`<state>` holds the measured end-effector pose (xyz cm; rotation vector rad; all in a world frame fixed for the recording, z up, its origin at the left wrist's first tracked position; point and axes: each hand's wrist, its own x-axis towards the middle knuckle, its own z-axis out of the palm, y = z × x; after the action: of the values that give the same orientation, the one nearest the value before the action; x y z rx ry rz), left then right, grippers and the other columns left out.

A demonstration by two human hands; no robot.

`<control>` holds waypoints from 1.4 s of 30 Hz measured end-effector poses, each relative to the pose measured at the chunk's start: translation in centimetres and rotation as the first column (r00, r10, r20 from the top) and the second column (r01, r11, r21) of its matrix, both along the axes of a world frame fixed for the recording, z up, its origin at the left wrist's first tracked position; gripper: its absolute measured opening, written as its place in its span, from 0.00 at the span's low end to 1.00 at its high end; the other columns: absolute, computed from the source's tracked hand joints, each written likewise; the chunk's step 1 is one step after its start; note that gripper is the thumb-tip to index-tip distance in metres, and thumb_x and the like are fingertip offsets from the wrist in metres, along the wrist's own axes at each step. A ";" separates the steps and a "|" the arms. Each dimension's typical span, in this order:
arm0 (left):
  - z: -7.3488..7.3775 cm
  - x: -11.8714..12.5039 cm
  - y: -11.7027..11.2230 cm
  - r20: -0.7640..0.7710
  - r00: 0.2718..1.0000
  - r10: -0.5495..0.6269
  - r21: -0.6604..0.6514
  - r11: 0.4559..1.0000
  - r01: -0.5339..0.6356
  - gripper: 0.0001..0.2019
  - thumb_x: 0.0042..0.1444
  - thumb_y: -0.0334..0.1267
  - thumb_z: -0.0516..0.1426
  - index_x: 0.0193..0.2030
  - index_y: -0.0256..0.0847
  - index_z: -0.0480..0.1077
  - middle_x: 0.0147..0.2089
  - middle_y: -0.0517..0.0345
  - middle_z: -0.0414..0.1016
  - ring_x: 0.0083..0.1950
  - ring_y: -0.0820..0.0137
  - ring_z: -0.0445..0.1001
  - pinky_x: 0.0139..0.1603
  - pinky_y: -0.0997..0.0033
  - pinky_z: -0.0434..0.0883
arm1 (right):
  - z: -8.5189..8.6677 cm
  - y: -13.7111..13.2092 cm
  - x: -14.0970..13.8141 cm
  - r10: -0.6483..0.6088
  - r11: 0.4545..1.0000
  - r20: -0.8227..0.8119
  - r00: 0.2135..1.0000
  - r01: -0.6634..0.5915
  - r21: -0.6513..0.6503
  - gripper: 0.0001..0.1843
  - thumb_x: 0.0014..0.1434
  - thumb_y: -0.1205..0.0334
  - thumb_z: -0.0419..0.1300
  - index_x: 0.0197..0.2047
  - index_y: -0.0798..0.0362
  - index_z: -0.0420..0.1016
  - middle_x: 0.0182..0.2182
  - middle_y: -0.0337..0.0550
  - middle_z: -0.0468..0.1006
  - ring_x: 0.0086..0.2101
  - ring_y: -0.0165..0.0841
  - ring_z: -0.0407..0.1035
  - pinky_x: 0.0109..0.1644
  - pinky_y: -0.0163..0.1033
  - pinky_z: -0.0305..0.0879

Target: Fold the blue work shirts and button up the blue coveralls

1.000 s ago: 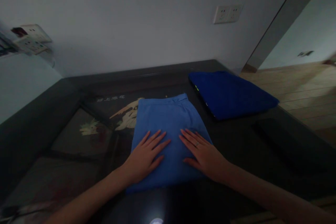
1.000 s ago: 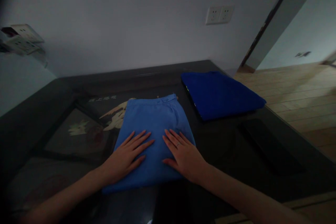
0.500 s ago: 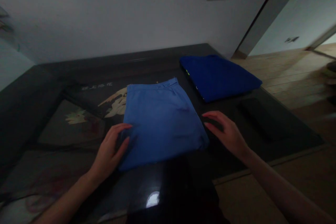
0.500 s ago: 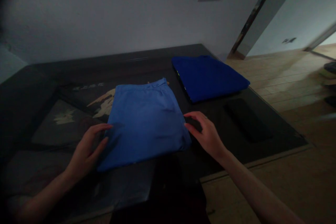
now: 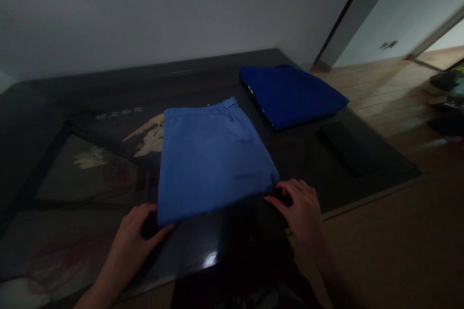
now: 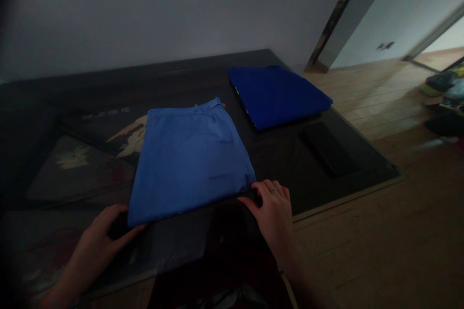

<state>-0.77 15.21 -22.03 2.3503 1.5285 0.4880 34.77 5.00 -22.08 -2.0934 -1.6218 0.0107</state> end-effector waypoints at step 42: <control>3.6 8.5 7.1 -0.305 0.832 -0.464 0.167 0.834 0.526 0.24 0.63 0.44 0.49 0.66 0.51 0.56 0.69 0.56 0.56 0.70 0.59 0.51 0.67 0.47 0.53 | 3.0 10.4 -1.6 0.558 0.816 -0.067 0.827 -0.561 -0.137 0.31 0.63 0.47 0.53 0.66 0.48 0.57 0.65 0.48 0.56 0.64 0.45 0.50 0.64 0.58 0.54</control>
<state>7.69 22.36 -18.46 2.9643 0.8994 0.2610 33.12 15.44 -19.08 -1.6228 -2.2254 0.3652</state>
